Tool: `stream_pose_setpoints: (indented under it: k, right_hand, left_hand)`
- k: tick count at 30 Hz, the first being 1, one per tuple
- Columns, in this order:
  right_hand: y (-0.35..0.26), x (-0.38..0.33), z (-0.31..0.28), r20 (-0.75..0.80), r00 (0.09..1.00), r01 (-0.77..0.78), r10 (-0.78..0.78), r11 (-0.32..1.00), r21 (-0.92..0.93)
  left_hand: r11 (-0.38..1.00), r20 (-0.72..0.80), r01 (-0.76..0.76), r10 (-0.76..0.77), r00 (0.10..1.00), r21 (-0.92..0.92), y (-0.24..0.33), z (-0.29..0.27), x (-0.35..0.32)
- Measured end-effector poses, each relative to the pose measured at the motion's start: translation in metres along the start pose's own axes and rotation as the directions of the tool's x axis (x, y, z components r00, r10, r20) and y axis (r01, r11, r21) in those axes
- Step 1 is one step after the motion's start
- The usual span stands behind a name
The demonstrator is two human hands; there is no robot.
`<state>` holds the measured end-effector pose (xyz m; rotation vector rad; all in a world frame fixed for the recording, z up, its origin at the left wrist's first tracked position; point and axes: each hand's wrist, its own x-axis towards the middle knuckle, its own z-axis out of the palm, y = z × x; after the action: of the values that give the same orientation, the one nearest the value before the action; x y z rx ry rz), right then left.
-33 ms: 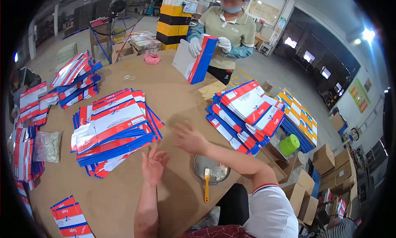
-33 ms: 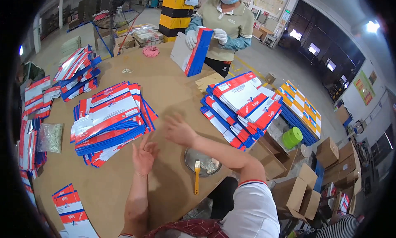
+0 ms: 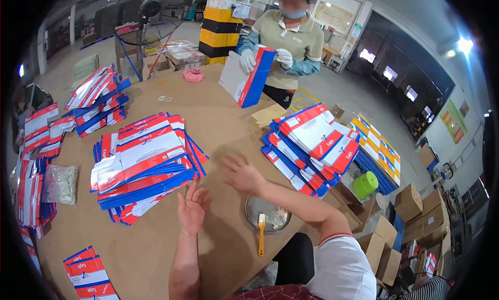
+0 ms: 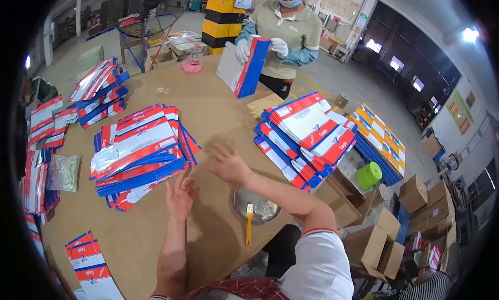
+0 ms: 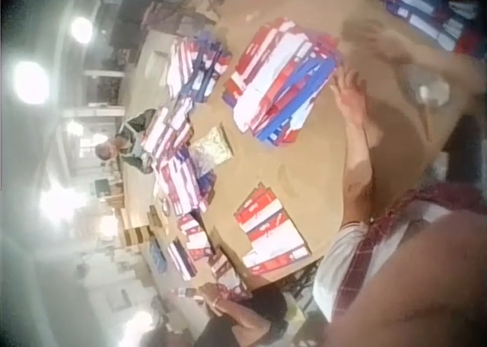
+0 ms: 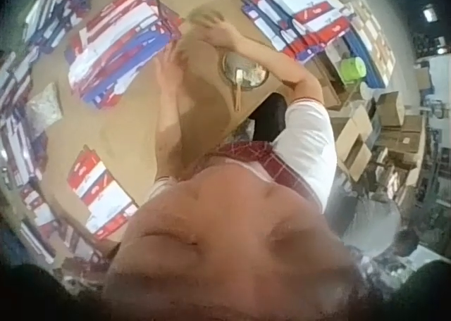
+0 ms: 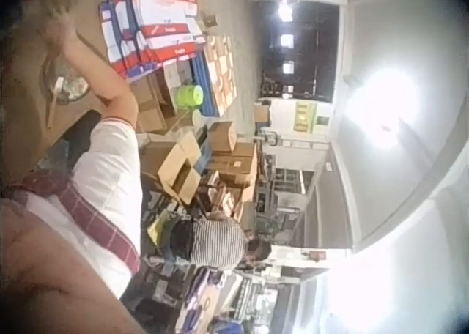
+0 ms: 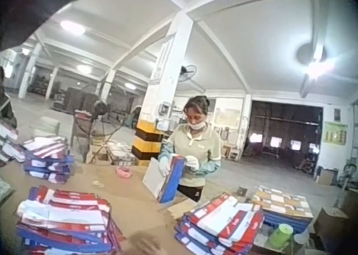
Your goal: Applying glue to the edges of cardstock folders using a brush.
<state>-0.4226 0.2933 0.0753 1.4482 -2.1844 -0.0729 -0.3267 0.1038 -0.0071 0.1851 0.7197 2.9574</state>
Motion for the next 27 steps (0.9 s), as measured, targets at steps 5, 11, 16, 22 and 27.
stream_pose_setpoints:
  k: [5,11,16,22,27]
  right_hand:
    - [-0.048,0.036,-0.007,-0.026,0.976,-0.2,0.216,0.936,0.289]
    - [-0.065,0.089,0.039,-0.308,0.88,-0.2,0.361,0.871,0.449]
    - [-0.001,0.099,0.053,-0.312,0.572,-0.552,0.759,0.637,0.538]
    - [-0.119,0.139,-0.005,-0.099,0.339,-0.123,0.935,0.149,0.981]
    - [-0.155,0.151,-0.01,0.223,0.367,-0.065,0.903,-0.214,0.975]
  left_hand:
    - [0.997,-0.063,-0.046,0.049,0.997,0.058,0.009,0.005,-0.001]
    - [0.987,0.096,0.146,-0.139,0.986,-0.068,0.0,0.019,-0.006]
    - [0.998,0.162,0.055,-0.054,0.985,-0.002,-0.011,-0.015,0.009]
    - [0.995,-0.308,0.017,0.015,0.951,0.101,0.019,0.047,0.007]
    - [0.916,-0.525,0.119,0.111,0.844,0.384,0.067,0.105,-0.002]
